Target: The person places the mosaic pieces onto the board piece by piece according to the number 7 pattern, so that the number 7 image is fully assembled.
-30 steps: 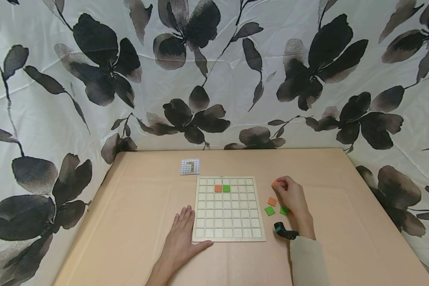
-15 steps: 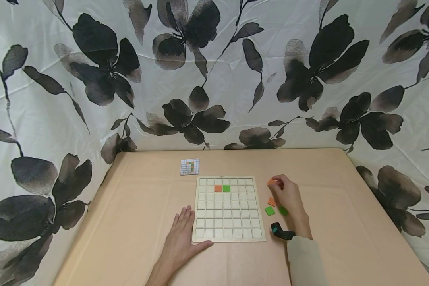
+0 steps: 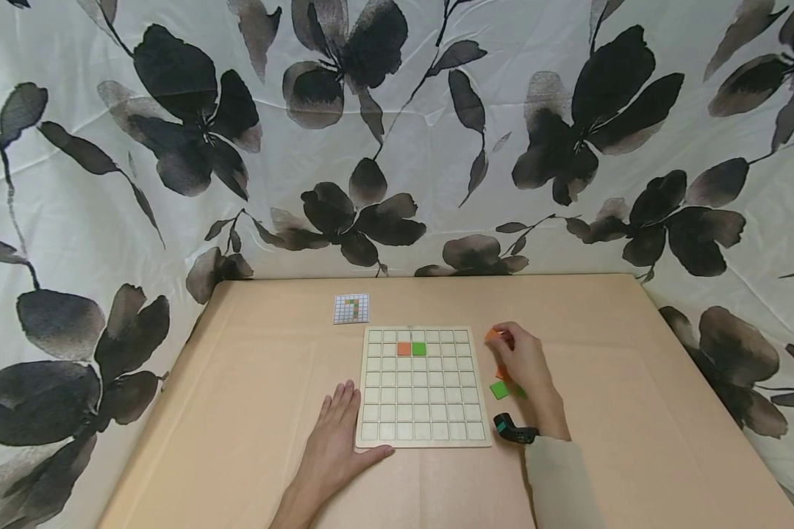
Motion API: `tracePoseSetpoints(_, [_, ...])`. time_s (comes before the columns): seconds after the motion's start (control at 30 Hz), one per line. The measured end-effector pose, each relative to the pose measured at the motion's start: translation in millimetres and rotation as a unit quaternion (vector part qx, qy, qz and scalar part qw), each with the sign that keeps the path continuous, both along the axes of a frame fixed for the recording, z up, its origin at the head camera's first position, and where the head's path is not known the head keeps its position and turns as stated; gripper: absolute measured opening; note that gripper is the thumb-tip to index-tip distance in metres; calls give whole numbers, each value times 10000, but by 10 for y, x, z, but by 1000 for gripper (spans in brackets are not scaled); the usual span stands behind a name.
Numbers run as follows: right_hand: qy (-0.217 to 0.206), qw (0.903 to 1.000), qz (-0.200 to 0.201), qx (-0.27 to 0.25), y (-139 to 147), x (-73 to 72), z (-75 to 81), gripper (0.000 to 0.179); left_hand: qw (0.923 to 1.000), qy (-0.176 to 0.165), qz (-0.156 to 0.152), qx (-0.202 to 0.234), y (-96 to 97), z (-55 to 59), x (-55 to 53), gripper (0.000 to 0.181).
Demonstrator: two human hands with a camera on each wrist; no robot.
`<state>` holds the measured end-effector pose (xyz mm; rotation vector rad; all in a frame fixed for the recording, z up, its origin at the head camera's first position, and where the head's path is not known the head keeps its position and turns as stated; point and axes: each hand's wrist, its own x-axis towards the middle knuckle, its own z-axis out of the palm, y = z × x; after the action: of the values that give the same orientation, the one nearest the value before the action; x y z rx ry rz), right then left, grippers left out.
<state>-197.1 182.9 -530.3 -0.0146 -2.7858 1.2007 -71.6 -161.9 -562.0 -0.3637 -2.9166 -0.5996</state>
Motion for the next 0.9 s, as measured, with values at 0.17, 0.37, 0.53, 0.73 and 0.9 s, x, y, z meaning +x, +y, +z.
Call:
tracePoseSetpoints(0.17, [-75, 9999, 68, -30, -68, -10, 5, 32, 10000, -32, -7, -25, -3, 0, -3, 115])
tracePoseSetpoints(0.37, [-15, 9999, 163, 39, -146, -34, -9, 30, 10000, -35, -3, -13, -6, 0, -2, 115])
tracePoseSetpoints(0.53, [113, 9995, 300, 48, -209, -46, -10, 27, 10000, -33, -1, -3, -4, 1, -3, 115])
tracePoseSetpoints(0.73, [156, 9990, 411, 25, -277, -43, -4, 26, 10000, -47, 15, 0, 1, 6, -3, 115])
tracePoseSetpoints(0.9, [221, 9983, 537, 27, -329, -43, -10, 26, 10000, -60, 15, 14, 1, 10, -2, 115])
